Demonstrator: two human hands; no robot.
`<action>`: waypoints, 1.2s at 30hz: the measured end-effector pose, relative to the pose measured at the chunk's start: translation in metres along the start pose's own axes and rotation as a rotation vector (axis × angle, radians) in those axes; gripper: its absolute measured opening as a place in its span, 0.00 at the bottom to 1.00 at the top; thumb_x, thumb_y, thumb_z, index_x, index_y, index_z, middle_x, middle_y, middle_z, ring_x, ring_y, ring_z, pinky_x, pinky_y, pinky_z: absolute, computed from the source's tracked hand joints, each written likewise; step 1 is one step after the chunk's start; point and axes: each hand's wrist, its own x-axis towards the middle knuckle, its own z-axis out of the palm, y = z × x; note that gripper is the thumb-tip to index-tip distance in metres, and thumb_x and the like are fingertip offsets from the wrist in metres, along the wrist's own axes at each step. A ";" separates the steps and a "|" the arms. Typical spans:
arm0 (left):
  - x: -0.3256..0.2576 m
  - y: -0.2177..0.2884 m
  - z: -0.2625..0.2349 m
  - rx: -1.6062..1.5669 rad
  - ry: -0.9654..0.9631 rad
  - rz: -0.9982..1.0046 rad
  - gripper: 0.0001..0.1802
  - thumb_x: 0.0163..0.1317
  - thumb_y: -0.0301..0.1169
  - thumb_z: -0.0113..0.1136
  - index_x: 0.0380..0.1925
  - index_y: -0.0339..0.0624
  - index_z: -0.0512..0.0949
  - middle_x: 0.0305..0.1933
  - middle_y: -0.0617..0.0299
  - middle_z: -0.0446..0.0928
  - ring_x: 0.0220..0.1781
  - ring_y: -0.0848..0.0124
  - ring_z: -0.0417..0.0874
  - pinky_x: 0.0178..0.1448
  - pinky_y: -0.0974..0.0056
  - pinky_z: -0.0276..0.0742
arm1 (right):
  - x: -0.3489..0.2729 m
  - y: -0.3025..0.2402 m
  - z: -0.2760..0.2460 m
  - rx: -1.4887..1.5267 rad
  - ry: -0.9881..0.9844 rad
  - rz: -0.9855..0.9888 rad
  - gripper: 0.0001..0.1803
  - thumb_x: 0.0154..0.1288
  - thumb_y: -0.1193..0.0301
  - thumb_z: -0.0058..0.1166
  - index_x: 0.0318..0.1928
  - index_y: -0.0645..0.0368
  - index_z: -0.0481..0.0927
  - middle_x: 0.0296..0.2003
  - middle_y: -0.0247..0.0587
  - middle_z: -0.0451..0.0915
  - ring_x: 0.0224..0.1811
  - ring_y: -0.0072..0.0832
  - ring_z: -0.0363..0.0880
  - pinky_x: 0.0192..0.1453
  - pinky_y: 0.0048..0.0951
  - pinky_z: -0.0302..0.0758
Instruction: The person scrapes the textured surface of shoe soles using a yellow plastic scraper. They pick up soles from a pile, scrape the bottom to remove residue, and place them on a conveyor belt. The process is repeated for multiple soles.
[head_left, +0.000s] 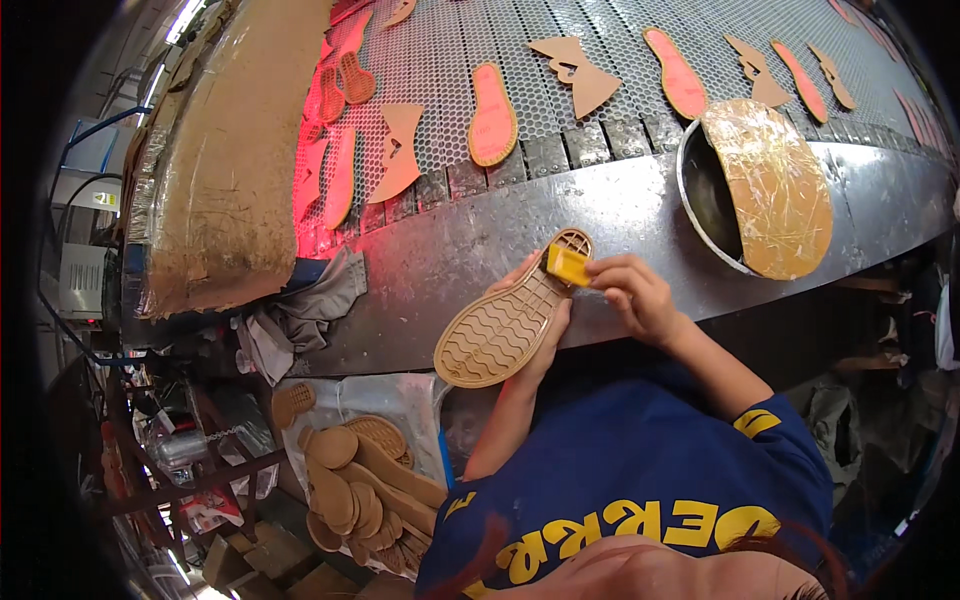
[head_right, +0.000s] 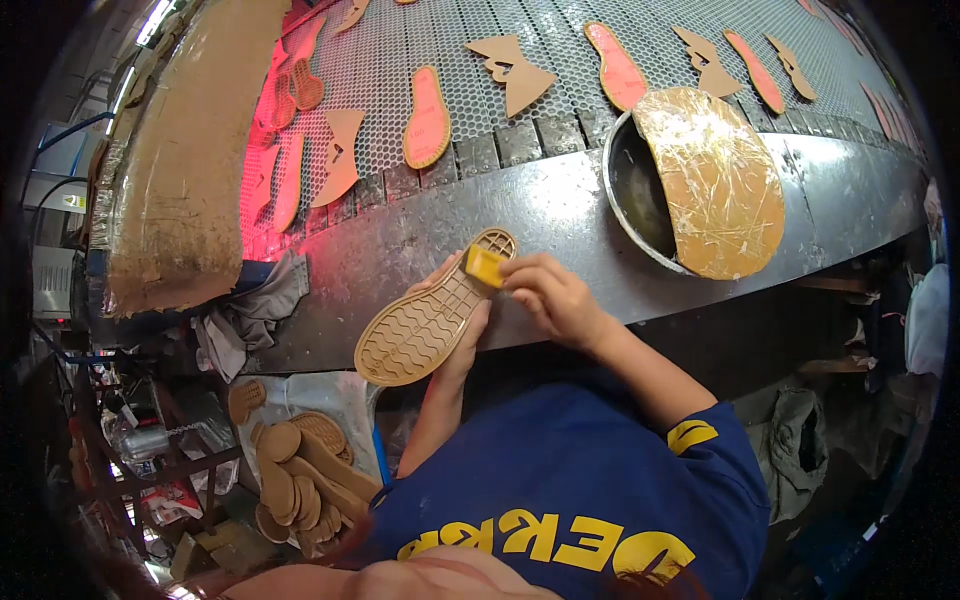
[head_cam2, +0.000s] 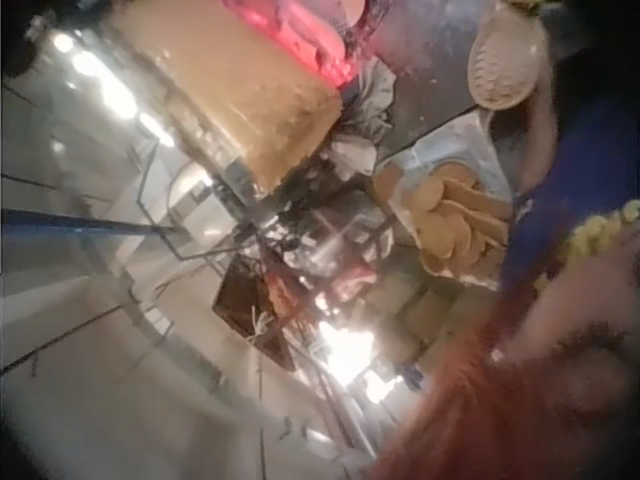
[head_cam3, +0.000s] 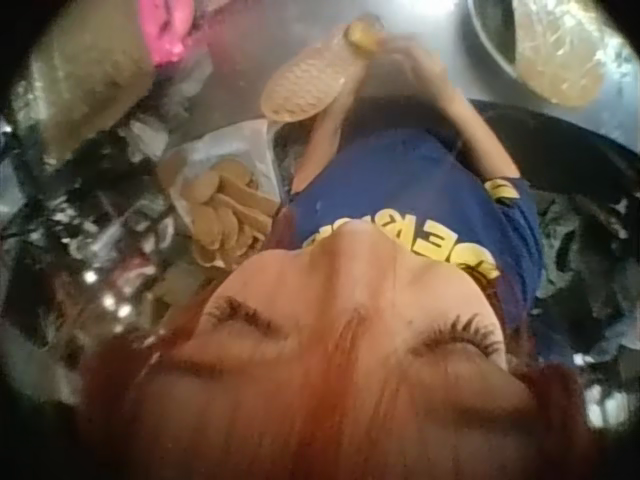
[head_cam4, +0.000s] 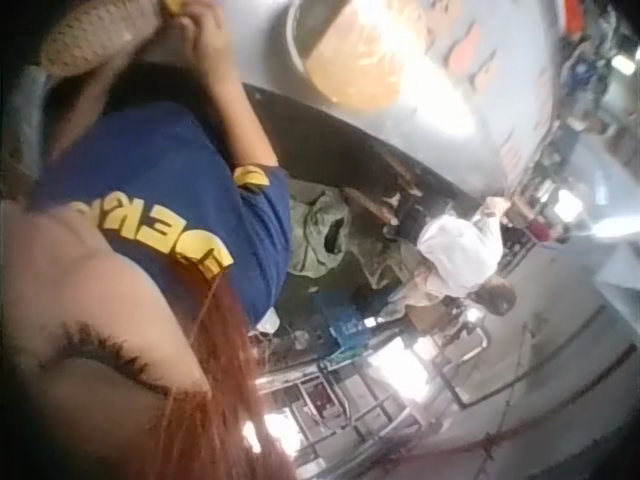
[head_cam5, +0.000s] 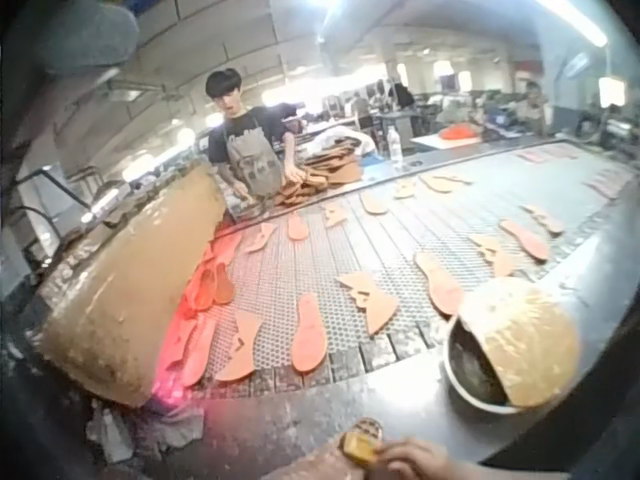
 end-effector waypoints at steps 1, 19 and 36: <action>0.001 0.001 0.000 0.008 -0.009 0.024 0.35 0.56 0.17 0.65 0.60 0.44 0.57 0.69 0.46 0.63 0.70 0.58 0.67 0.73 0.55 0.64 | 0.001 0.005 0.000 -0.001 0.042 0.026 0.06 0.69 0.73 0.53 0.41 0.64 0.78 0.45 0.49 0.80 0.47 0.43 0.80 0.51 0.36 0.78; 0.008 0.032 0.016 0.274 -0.020 0.116 0.33 0.55 0.20 0.67 0.59 0.34 0.63 0.62 0.45 0.71 0.63 0.62 0.75 0.66 0.61 0.70 | -0.008 0.005 0.000 -0.090 0.134 0.018 0.09 0.68 0.72 0.55 0.44 0.65 0.78 0.46 0.52 0.79 0.44 0.44 0.81 0.47 0.35 0.79; 0.008 0.027 0.015 0.307 0.016 0.140 0.30 0.55 0.21 0.68 0.58 0.34 0.67 0.62 0.46 0.71 0.63 0.63 0.75 0.65 0.63 0.72 | -0.013 -0.037 -0.002 -0.201 0.183 -0.155 0.11 0.65 0.72 0.59 0.42 0.67 0.79 0.37 0.50 0.82 0.33 0.41 0.84 0.34 0.32 0.81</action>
